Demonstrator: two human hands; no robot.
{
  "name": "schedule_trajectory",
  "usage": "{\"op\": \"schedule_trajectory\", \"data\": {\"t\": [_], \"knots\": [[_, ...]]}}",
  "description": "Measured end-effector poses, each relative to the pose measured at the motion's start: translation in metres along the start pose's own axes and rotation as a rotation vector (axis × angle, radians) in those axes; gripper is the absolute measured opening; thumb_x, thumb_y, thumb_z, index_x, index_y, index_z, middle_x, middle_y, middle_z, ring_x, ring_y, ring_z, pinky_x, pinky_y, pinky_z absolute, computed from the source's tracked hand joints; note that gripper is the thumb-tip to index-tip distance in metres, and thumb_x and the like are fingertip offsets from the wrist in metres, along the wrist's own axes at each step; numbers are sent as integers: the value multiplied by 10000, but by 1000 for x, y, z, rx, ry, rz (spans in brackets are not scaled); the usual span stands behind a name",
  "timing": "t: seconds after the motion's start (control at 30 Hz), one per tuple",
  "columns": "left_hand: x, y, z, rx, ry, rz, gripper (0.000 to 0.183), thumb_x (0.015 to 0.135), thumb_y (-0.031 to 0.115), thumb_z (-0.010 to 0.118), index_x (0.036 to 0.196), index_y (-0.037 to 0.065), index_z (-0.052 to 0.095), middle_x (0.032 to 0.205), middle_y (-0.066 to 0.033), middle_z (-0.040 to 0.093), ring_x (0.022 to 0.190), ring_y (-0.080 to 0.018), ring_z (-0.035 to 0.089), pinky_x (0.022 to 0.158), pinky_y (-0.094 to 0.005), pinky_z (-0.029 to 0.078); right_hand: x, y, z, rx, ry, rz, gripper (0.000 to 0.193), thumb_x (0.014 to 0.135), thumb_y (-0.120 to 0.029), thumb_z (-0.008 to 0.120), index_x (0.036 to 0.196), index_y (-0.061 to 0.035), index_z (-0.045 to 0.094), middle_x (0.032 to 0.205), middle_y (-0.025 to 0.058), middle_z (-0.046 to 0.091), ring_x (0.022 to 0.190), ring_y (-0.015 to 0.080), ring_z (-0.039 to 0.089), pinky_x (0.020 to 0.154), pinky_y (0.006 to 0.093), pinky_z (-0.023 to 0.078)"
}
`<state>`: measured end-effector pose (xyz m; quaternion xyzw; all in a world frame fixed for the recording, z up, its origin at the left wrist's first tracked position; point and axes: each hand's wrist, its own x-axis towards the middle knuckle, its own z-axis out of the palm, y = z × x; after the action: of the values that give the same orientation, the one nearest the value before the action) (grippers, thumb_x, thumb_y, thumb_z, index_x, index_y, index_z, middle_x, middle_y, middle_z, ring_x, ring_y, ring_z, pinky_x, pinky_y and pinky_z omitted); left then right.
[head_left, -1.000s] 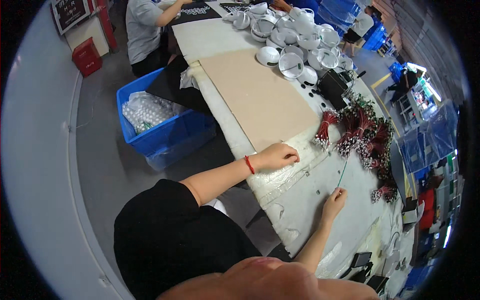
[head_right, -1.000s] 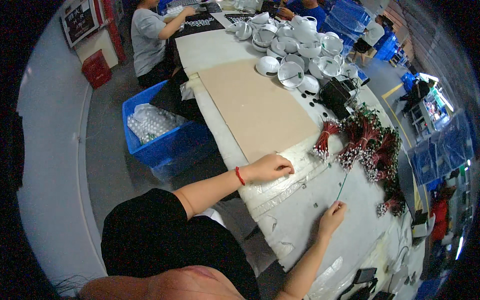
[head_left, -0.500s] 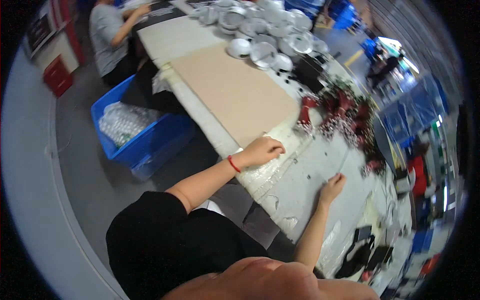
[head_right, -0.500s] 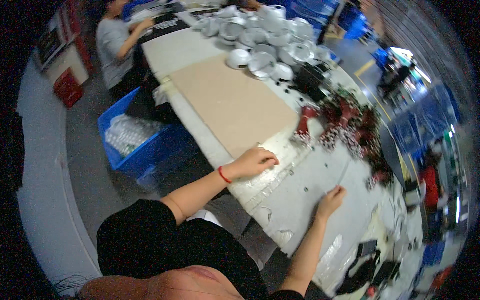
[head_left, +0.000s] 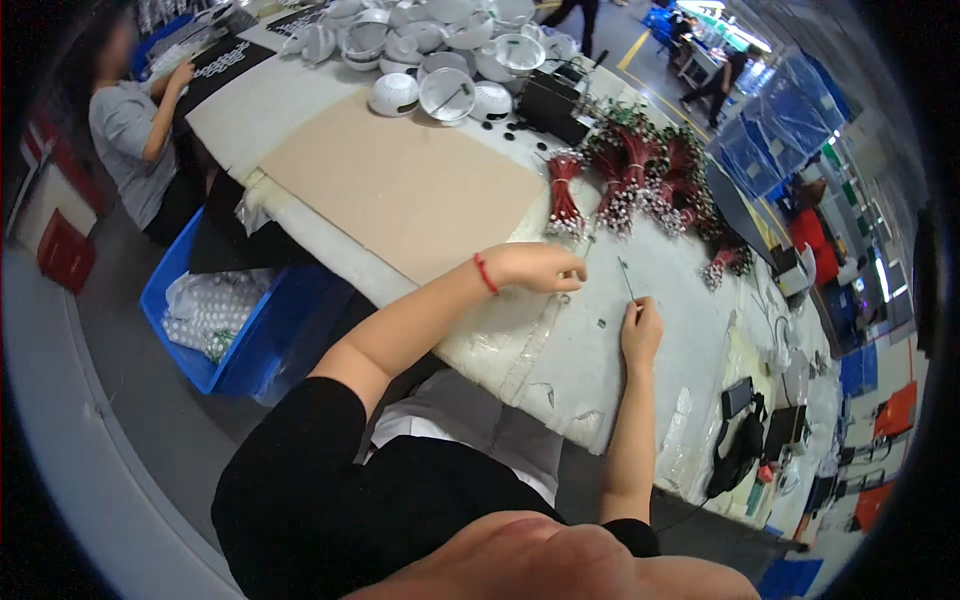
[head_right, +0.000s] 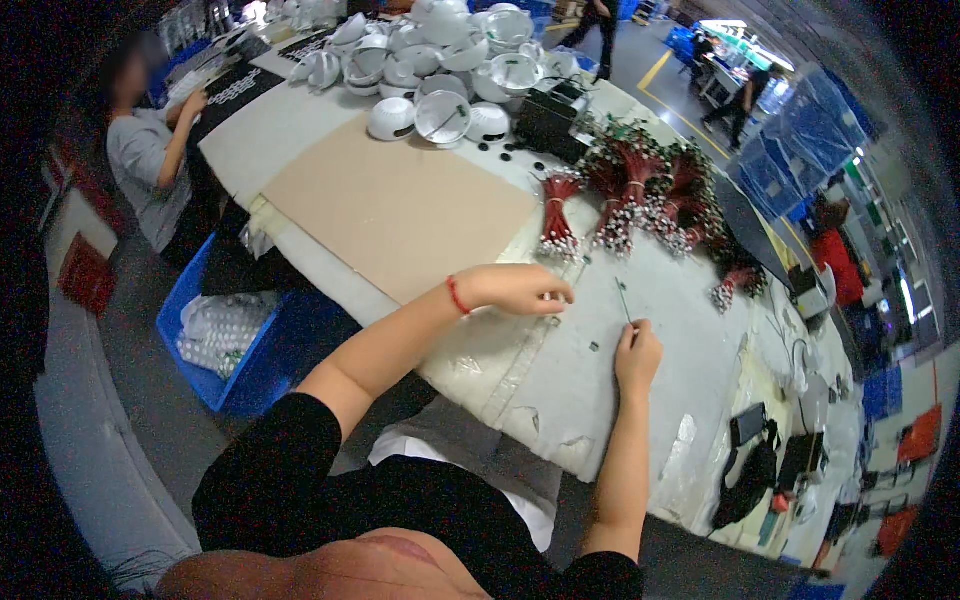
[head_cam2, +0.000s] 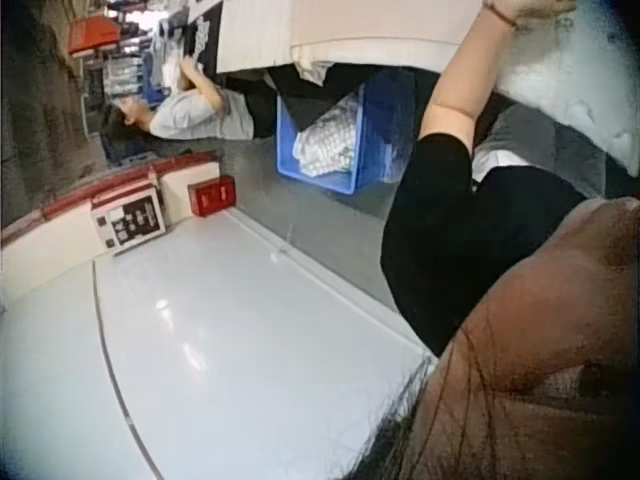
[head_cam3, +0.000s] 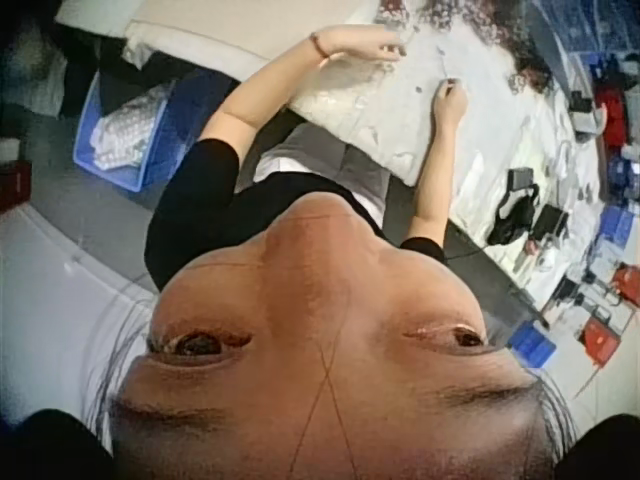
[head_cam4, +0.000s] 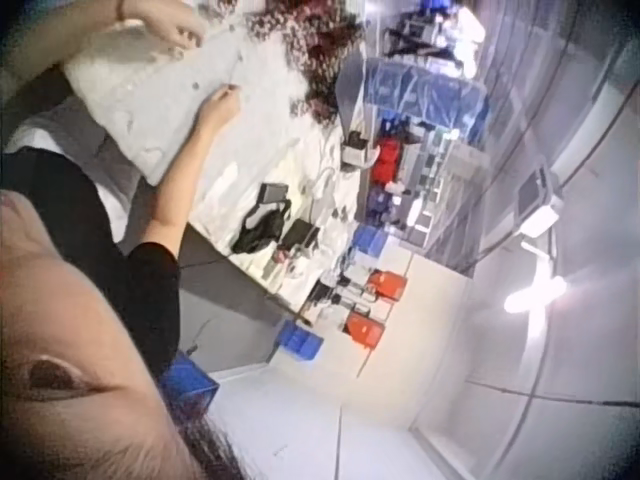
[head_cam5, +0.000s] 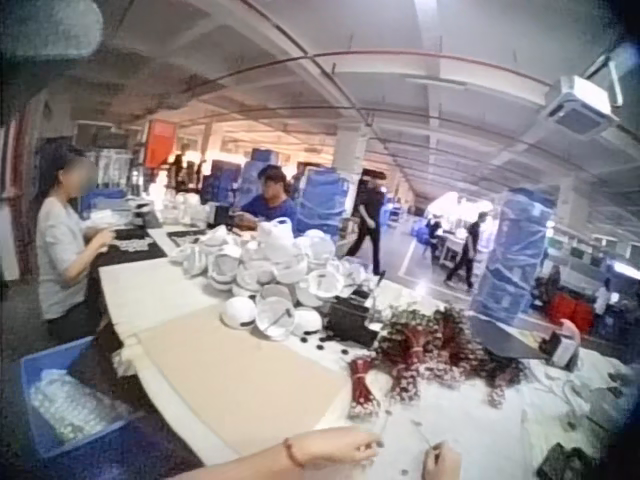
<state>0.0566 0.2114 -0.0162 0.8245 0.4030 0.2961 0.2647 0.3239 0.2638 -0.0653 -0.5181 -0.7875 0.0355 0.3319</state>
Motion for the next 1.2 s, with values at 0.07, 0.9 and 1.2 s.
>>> {"op": "schedule_trajectory", "data": {"t": [0.07, 0.9, 1.2], "knots": [[10, -19, 5, -21, 62, 10, 273, 859, 204, 494, 1003, -1, 604, 878, -169, 652, 784, -280, 640, 720, -361, 496, 3, -7, -2, -9, -29, 25, 103, 830, -132, 547, 809, -32, 536, 638, 151, 587, 626, 343, 559, 622, 428, 408], [25, -64, 23, -302, 373, -70, 188, 765, 164, 509, 752, 41, 651, 668, -118, 637, 630, -259, 619, 619, -376, 477, 4, 47, -3, -56, -73, 169, 215, 891, -119, 501, 966, 73, 562, 870, 181, 596, 748, 283, 552, 691, 347, 450], [22, -60, 26, -142, 408, -61, 174, 741, 162, 508, 746, 44, 637, 706, -143, 618, 666, -311, 583, 640, -410, 458, 4, 59, -2, -126, 80, 17, 164, 891, -51, 473, 997, 52, 543, 934, 189, 573, 824, 300, 541, 739, 358, 436]]}}
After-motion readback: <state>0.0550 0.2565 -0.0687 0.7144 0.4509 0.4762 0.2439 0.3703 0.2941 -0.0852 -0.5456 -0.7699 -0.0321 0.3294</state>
